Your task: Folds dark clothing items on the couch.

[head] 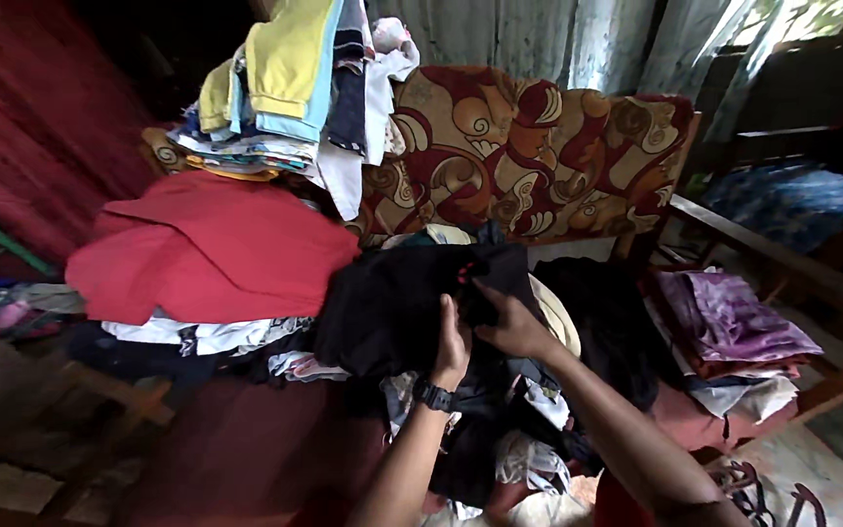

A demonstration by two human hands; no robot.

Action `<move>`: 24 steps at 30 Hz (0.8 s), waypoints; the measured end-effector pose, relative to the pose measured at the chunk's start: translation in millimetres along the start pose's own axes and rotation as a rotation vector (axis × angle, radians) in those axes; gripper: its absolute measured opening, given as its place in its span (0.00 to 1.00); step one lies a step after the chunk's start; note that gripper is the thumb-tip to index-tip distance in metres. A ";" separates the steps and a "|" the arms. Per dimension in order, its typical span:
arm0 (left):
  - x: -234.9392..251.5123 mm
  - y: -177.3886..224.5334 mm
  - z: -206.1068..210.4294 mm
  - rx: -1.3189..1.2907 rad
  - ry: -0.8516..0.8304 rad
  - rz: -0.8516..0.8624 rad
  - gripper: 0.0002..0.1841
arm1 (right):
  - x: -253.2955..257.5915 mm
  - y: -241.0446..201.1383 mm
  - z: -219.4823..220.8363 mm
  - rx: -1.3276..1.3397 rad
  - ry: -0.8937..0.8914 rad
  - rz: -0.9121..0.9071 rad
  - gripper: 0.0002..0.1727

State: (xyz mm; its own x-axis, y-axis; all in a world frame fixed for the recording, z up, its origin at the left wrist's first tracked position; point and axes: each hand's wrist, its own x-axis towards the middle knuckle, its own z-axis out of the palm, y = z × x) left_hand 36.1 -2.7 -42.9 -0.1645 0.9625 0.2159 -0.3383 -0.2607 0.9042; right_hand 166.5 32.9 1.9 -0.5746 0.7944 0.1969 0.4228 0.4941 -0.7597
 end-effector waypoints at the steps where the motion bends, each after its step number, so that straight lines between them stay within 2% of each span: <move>1: -1.8 0.1 -1.3 -0.040 0.015 -0.009 0.42 | 5.0 -4.4 7.7 -0.022 -0.030 0.015 0.46; 4: -1.2 1.5 -5.0 -0.179 0.041 -0.019 0.32 | 11.1 -11.8 17.5 -0.038 -0.059 0.020 0.45; 6: 1.8 4.7 -7.3 -0.269 0.053 -0.044 0.20 | 11.5 -8.2 17.1 0.031 -0.053 -0.061 0.43; 7: 2.5 7.5 -8.6 -0.290 0.057 -0.059 0.17 | 10.5 -5.7 14.9 0.107 -0.059 -0.122 0.41; 10: -0.1 20.7 -10.7 -0.245 0.123 -0.066 0.18 | 5.8 3.6 7.7 0.398 -0.073 -0.289 0.34; 12: -0.6 27.1 -15.3 -0.238 0.166 -0.067 0.20 | 5.5 9.1 3.5 0.418 -0.002 -0.361 0.30; 13: 0.2 28.4 -18.5 -0.256 0.185 -0.088 0.22 | 6.2 11.4 3.0 0.324 0.079 -0.378 0.28; 15: 4.9 28.3 -23.9 -0.292 0.235 -0.171 0.21 | 13.3 21.3 5.2 -0.031 0.197 -0.369 0.26; 17: 7.9 30.2 -29.5 -0.224 0.271 -0.210 0.21 | 22.0 35.2 13.3 -0.341 0.111 -0.269 0.30; 19: 4.7 40.2 -34.5 0.003 0.284 -0.055 0.25 | 28.4 44.8 21.7 -0.490 0.038 -0.194 0.37; 21: -9.2 47.4 -36.0 0.354 0.265 0.274 0.28 | 30.4 46.1 22.6 -0.519 0.030 -0.167 0.39; 24: -45.8 44.3 -15.6 0.920 0.099 0.649 0.27 | 28.9 45.8 24.5 -0.507 0.057 -0.194 0.40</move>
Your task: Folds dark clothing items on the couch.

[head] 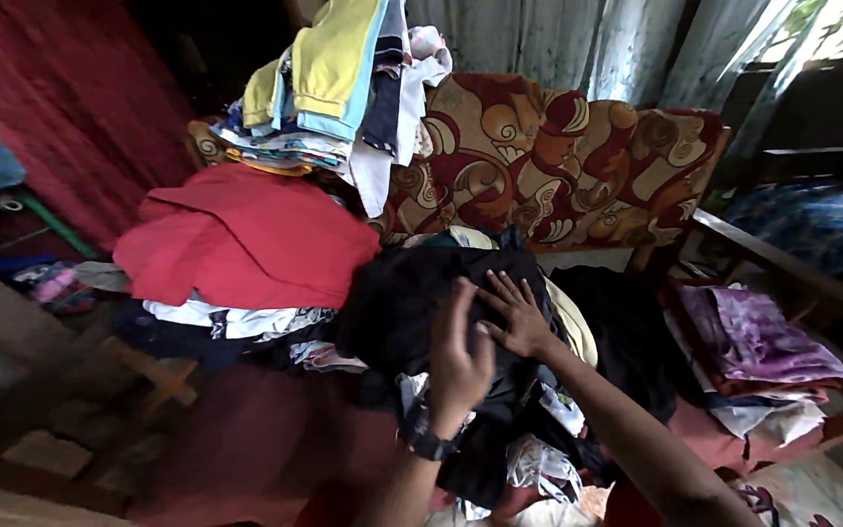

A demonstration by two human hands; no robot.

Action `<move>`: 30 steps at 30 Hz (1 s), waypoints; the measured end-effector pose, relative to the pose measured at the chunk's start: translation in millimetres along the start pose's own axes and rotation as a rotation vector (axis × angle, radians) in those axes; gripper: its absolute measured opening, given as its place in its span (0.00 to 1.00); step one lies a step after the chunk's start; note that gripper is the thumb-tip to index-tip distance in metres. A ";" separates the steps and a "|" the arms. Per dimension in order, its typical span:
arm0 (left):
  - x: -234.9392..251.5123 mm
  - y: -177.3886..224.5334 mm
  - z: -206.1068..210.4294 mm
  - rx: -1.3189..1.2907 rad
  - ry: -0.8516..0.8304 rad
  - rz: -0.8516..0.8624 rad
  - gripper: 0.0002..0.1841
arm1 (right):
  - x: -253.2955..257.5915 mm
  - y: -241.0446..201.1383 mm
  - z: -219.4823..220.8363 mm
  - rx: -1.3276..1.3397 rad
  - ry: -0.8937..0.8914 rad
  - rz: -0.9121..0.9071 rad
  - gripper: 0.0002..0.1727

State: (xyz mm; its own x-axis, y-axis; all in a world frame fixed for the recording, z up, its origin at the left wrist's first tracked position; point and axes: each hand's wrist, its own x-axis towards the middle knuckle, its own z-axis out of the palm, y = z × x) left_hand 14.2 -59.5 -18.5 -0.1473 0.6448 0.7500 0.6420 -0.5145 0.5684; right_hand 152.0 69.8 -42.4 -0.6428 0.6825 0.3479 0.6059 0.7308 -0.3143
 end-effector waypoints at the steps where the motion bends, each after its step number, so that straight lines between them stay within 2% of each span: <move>1: -8.5 7.5 8.1 0.141 -0.057 0.110 0.26 | -1.1 0.8 0.5 0.038 0.030 -0.017 0.39; 2: -14.4 8.4 16.9 0.274 -0.115 0.172 0.28 | -2.4 3.1 1.3 0.087 0.069 -0.030 0.36; 3: -18.0 2.5 24.2 0.400 -0.196 0.163 0.33 | -4.6 6.2 2.6 0.161 0.132 -0.038 0.32; 5: -19.2 -28.2 33.7 0.550 -0.393 0.006 0.52 | -13.4 14.1 4.8 0.290 0.295 0.010 0.24; 6: -20.4 -48.2 36.6 0.562 -0.437 -0.035 0.58 | -20.7 17.1 4.9 0.317 0.372 0.069 0.23; 8: -23.7 -70.4 34.3 0.514 -0.450 -0.032 0.65 | -38.9 15.2 0.5 0.396 0.435 0.258 0.28; 11: -22.3 -69.5 27.1 0.472 -0.492 -0.028 0.69 | -57.4 -4.8 -13.4 0.771 0.388 0.549 0.38; 13: -24.8 -71.8 26.9 0.442 -0.471 -0.016 0.69 | -62.1 -11.8 -17.3 0.926 0.384 0.596 0.38; 15: -28.3 -77.8 27.5 0.394 -0.390 0.026 0.69 | -62.1 -18.8 -25.3 0.814 0.356 0.541 0.36; 17: -30.6 -83.7 26.5 0.343 -0.327 0.047 0.70 | -59.4 -29.9 -37.6 0.513 0.303 0.482 0.27; 19: -35.2 -87.2 26.9 0.328 -0.276 0.052 0.71 | -54.8 -46.5 -48.1 0.426 0.282 0.448 0.21; 22: -45.6 -86.6 26.3 0.233 -0.151 -0.009 0.67 | -40.7 -81.8 -53.2 0.722 0.384 0.364 0.21; 26: -54.9 -79.7 26.0 -0.202 0.239 -0.178 0.50 | -7.0 -141.9 -45.5 0.966 0.467 0.211 0.30; 28: -58.7 -74.9 27.2 -0.400 0.392 -0.332 0.41 | 13.9 -167.6 -29.7 0.989 0.429 0.133 0.32; 30: -57.6 -68.5 25.3 -0.467 0.533 -0.557 0.29 | 38.1 -187.4 -5.9 0.973 0.356 0.054 0.33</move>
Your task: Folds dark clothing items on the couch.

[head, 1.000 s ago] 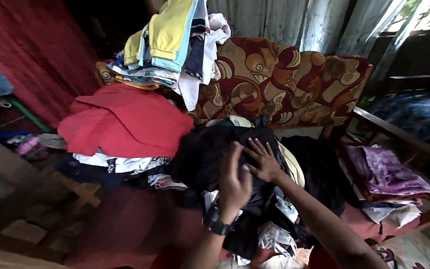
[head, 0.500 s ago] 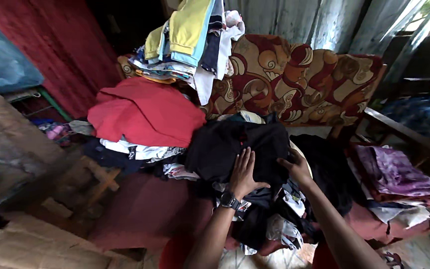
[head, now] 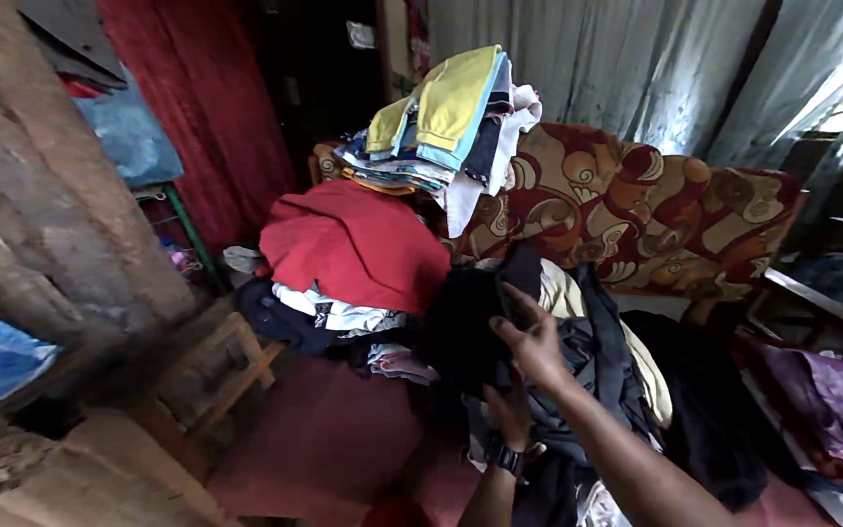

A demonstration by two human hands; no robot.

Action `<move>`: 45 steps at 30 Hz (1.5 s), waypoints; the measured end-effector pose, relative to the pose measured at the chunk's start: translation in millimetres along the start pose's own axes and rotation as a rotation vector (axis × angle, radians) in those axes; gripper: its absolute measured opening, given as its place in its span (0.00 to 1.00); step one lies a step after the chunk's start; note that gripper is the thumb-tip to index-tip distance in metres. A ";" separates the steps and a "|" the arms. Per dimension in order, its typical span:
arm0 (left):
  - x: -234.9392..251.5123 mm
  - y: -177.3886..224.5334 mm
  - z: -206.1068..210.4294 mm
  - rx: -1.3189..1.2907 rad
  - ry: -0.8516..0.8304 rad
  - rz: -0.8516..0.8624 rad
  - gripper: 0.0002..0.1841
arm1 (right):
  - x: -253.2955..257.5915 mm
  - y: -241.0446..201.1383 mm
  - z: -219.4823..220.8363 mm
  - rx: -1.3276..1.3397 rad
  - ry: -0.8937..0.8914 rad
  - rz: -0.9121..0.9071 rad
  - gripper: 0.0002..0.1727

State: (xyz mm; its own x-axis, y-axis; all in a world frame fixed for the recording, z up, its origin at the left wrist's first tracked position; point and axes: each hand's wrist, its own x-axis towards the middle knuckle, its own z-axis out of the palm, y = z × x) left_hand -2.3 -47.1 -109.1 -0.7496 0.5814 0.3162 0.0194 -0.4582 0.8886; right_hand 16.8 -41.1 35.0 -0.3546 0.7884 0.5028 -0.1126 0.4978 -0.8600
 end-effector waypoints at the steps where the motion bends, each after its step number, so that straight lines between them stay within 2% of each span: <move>1: 1.6 4.9 -2.0 0.022 0.036 -0.104 0.25 | 6.3 6.9 16.5 -0.019 -0.063 -0.004 0.32; 2: 5.2 10.2 -5.3 0.078 0.048 -0.202 0.23 | 12.3 14.4 30.2 -0.038 -0.149 0.001 0.32; 4: 14.5 17.6 -10.3 0.178 0.086 -0.253 0.21 | 23.2 28.9 45.1 -0.106 -0.325 -0.035 0.29; 5: 19.7 21.6 -9.9 0.046 0.144 -0.284 0.21 | 27.8 34.4 48.2 -0.186 -0.351 -0.108 0.27; 7: 31.4 26.4 -8.1 -0.357 0.194 -0.368 0.23 | 39.3 41.0 47.9 -0.451 -0.278 -0.317 0.23; 9: 33.9 28.5 -9.4 -0.516 0.174 -0.396 0.24 | 55.7 48.6 40.4 -0.737 -0.201 -0.472 0.22; 10: 34.3 30.2 -9.1 -0.524 0.194 -0.411 0.24 | 65.9 55.2 34.8 -0.863 -0.204 -0.466 0.22; 11: 34.8 31.8 -8.8 -0.507 0.216 -0.422 0.24 | 78.5 65.5 27.8 -0.992 -0.238 -0.386 0.24; 14: 34.5 27.8 -9.5 -0.449 0.198 -0.453 0.26 | 110.9 104.6 5.9 -1.229 -0.405 0.058 0.37; 16: 37.7 26.5 -9.9 -0.478 0.192 -0.444 0.25 | 120.3 108.4 3.8 -1.211 -0.431 0.161 0.38; 19: 36.8 30.4 -11.8 -0.548 0.204 -0.477 0.26 | 116.9 91.0 -7.2 -0.971 -0.416 0.157 0.33; 21: 38.7 33.9 -12.5 -0.574 0.209 -0.500 0.27 | 104.1 64.4 -14.2 -0.852 -0.315 0.057 0.30; 24: 38.9 32.9 -11.1 -0.572 0.205 -0.488 0.28 | 81.1 40.4 -5.4 -0.843 -0.195 -0.182 0.28; 26: 40.6 33.4 -8.8 -0.567 0.200 -0.469 0.29 | 74.8 56.7 8.4 -0.934 -0.274 -0.246 0.33; 29: 39.2 31.0 -11.6 -0.564 0.161 -0.494 0.31 | 76.5 94.9 22.4 -1.100 -0.611 -0.040 0.38; 31: 40.6 32.7 -15.7 -0.567 0.149 -0.486 0.32 | 79.7 78.4 36.6 -1.054 -0.646 0.020 0.38; 34: 39.1 33.1 -11.5 -0.580 0.163 -0.459 0.31 | 68.3 49.5 57.9 -0.947 -0.577 -0.160 0.36; 36: 37.0 28.6 -11.2 -0.588 0.174 -0.469 0.30 | 55.7 63.4 66.5 -0.942 -0.663 -0.210 0.35; 38: 34.6 27.5 -10.0 -0.619 0.189 -0.520 0.28 | 50.7 83.0 61.4 -0.937 -0.822 -0.131 0.35; 39: 34.5 26.5 -10.6 -0.636 0.181 -0.536 0.29 | 50.7 84.1 55.8 -0.871 -0.847 -0.095 0.34; 40: 36.0 24.5 -12.0 -0.652 0.167 -0.532 0.30 | 50.8 79.4 48.8 -0.757 -0.791 -0.086 0.32; 42: 39.0 24.8 -13.3 -0.656 0.149 -0.528 0.30 | 52.9 65.4 28.5 -0.600 -0.528 -0.164 0.26; 44: 38.9 23.9 -13.8 -0.657 0.166 -0.551 0.31 | 62.5 68.2 1.5 -0.665 -0.266 -0.212 0.24; 45: 39.0 23.3 -13.3 -0.668 0.172 -0.543 0.31 | 68.7 75.1 -12.3 -0.768 -0.227 -0.174 0.26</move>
State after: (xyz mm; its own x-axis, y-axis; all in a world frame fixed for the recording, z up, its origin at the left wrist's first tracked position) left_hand -39.9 -44.0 -80.5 -0.6336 0.7484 -0.1962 -0.7196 -0.4769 0.5047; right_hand -4.6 54.9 6.0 -0.5788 0.6260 0.5225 0.4547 0.7797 -0.4305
